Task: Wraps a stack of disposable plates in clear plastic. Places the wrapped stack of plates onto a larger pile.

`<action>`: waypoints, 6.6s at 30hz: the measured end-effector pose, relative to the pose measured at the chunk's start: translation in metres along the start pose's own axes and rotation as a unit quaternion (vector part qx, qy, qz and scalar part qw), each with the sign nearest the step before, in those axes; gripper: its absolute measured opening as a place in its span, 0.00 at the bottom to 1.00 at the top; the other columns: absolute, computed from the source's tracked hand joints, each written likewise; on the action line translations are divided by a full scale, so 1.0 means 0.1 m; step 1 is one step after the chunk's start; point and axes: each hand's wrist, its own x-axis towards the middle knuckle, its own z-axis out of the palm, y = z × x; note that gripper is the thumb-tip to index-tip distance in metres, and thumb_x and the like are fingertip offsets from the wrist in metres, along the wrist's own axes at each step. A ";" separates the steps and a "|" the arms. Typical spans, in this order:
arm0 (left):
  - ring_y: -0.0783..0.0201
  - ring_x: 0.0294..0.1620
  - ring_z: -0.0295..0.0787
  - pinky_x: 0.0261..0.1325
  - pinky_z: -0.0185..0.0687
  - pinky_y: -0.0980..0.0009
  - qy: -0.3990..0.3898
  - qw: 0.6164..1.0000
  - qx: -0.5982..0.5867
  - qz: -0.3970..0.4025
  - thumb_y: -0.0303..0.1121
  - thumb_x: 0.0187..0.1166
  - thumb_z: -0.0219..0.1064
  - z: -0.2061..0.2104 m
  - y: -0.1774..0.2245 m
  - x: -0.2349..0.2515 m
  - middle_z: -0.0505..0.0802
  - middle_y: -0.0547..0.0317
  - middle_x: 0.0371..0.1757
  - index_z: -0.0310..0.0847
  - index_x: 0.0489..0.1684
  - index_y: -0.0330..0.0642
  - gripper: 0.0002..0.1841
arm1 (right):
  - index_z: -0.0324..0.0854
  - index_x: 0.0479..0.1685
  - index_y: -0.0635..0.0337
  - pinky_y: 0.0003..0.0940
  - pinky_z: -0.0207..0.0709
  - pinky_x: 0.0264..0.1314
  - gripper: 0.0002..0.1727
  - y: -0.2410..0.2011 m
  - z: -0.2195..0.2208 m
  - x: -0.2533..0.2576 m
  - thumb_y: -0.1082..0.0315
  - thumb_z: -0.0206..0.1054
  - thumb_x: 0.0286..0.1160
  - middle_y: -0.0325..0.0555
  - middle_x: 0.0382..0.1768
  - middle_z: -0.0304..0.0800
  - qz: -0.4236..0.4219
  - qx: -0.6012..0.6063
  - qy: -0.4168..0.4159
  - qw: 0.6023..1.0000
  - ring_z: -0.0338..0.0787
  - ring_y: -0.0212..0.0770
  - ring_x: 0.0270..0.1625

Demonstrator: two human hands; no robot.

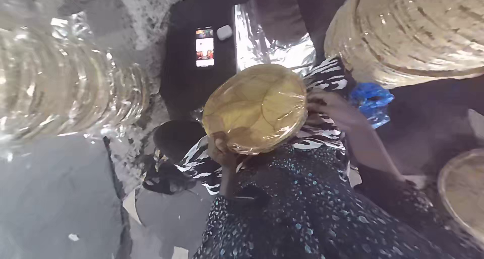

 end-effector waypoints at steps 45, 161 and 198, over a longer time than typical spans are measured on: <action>0.51 0.45 0.94 0.54 0.88 0.62 -0.019 0.982 0.181 -0.053 0.21 0.70 0.70 -0.29 -0.02 0.12 0.95 0.40 0.41 0.94 0.38 0.30 0.06 | 0.80 0.59 0.82 0.60 0.69 0.74 0.16 0.30 0.67 -0.16 0.76 0.56 0.84 0.79 0.67 0.75 -0.017 -0.173 0.164 0.971 0.77 0.69 0.69; 0.63 0.61 0.75 0.66 0.72 0.72 -0.057 0.970 0.036 -0.235 0.32 0.87 0.54 -0.78 0.75 -0.08 0.78 0.45 0.57 0.83 0.41 0.26 0.16 | 0.90 0.64 0.61 0.57 0.83 0.48 0.25 -0.53 2.16 -0.49 0.86 0.69 0.64 0.62 0.53 0.93 -0.371 -0.215 -0.041 0.902 0.93 0.63 0.50; 0.65 0.47 0.82 0.58 0.76 0.68 -0.019 0.959 0.059 -0.275 0.34 0.87 0.56 -0.71 0.78 -0.13 0.86 0.50 0.45 0.82 0.57 0.28 0.16 | 0.92 0.58 0.65 0.50 0.85 0.42 0.22 -0.48 2.23 -0.43 0.86 0.70 0.62 0.62 0.44 0.94 -0.398 -0.214 -0.022 0.892 0.94 0.60 0.43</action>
